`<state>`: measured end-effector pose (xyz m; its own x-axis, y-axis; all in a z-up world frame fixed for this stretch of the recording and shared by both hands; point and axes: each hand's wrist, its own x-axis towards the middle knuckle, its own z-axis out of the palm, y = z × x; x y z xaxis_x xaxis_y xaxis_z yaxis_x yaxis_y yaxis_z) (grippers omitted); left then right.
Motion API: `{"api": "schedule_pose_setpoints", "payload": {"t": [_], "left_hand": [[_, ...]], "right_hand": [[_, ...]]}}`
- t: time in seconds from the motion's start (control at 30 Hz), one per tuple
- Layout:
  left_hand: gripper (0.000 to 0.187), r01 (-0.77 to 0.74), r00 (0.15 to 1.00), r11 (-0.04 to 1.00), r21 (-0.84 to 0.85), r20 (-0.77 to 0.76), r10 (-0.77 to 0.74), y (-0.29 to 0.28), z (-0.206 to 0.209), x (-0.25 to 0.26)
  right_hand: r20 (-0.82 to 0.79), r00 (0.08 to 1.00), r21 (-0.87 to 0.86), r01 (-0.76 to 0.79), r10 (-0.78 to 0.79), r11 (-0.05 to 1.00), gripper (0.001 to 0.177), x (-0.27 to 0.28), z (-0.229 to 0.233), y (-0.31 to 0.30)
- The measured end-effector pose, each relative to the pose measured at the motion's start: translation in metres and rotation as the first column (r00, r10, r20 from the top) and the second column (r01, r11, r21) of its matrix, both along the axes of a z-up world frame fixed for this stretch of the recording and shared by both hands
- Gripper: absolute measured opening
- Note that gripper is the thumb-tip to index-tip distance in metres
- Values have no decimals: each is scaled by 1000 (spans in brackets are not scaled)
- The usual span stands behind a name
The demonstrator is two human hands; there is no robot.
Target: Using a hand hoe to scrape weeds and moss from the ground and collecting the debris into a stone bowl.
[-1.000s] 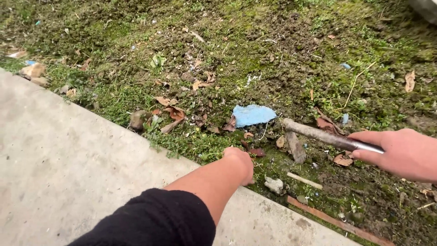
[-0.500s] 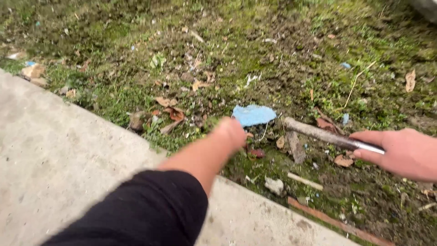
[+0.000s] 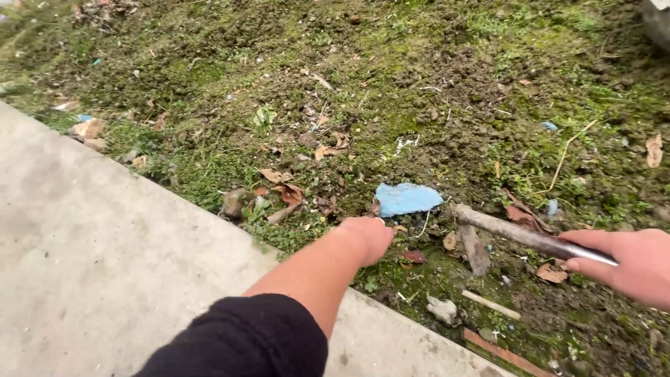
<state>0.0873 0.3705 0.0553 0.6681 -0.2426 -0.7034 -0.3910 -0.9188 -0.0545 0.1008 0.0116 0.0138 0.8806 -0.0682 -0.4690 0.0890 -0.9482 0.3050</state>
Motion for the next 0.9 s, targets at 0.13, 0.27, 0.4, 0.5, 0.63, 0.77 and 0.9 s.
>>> {"api": "schedule_pose_setpoints", "payload": {"t": [0.13,0.27,0.4,0.5,0.63,0.77,0.9], "left_hand": [[25,-40,998,999,-5,-41,40,-8,-21,-5],[32,-65,986,998,-15,-154,62,-15,-20,-16],[47,-53,991,998,-36,-127,48,-15,-56,-9],[49,10,993,999,-31,-119,-14,-19,-68,-7],[37,98,993,993,69,-73,-93,-19,-54,-8],[32,-331,943,937,-110,-23,331,-2,-16,9],[52,-233,959,972,-12,-167,227,25,-42,39]], "right_hand": [[-44,998,-43,-52,50,998,52,5,-11,-4],[-9,995,-79,-102,101,992,55,7,-24,-9],[7,999,-41,-32,32,999,52,3,-9,-5],[17,1000,-27,6,-5,1000,54,2,-13,-9],[12,999,-19,42,-42,999,54,-1,-6,-7],[-43,995,-6,86,-87,996,53,-5,12,3],[-32,994,14,103,-103,995,53,-5,5,-1]]}}
